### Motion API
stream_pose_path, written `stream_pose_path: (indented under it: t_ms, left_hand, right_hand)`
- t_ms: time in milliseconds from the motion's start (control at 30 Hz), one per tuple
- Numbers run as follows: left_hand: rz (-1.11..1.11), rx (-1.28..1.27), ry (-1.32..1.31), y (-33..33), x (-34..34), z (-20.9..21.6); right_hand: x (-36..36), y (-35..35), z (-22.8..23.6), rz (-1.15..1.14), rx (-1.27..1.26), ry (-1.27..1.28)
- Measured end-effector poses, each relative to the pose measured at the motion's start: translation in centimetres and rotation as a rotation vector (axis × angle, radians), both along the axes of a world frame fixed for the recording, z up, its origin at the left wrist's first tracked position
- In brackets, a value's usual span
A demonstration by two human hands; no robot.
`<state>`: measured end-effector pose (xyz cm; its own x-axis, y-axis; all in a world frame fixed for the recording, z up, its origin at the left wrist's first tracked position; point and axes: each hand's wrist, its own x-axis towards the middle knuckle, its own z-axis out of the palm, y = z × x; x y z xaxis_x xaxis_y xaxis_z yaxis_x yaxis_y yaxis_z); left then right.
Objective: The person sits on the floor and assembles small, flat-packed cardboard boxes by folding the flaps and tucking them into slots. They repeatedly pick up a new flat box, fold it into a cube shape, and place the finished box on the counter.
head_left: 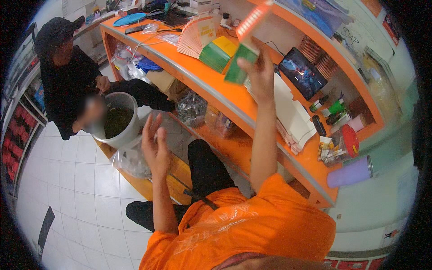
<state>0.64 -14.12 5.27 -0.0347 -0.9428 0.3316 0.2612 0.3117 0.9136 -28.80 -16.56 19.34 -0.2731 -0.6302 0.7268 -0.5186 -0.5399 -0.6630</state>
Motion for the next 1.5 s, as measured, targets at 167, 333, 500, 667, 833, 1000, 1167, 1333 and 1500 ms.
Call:
stream_pose_path:
  t_ms: [167,333,500,667,833,1000,1167,1333,1500]
  left_hand:
    - [0.127,0.224,-0.045,3.0,5.6,-8.6]
    - [0.202,0.373,-0.073,6.9,10.1,-15.0]
    - [0.371,0.577,-0.354,11.3,15.6,-18.8]
    - [0.500,0.552,-1.239,13.8,20.6,-27.5]
    - [0.413,1.026,-1.402,13.2,19.5,-33.7]
    - [0.368,1.201,-1.573,9.6,21.6,-35.1]
    - [0.247,1.195,-1.620,7.1,25.1,-35.6]
    - [0.245,1.185,-1.611,7.1,24.0,-35.0]
    - [0.298,1.142,-1.574,8.1,24.1,-34.4]
  right_hand:
    - [-6.9,-9.8,6.4,-0.235,0.206,0.743]
    - [-8.4,-17.3,5.2,-0.076,0.570,1.022]
    - [-4.3,-17.3,3.4,0.075,0.930,0.891]
    - [-4.7,-18.9,0.2,0.007,0.747,1.026]
    - [-7.8,-21.7,-3.4,0.120,0.544,0.810]
    - [-6.4,-24.4,-4.0,-0.262,0.699,0.866]
    - [-5.0,-24.2,-4.2,-0.310,0.629,0.775]
    - [-5.2,-17.9,2.1,-0.204,0.479,1.428]
    - [-8.9,-7.1,5.3,-0.345,0.349,1.092]
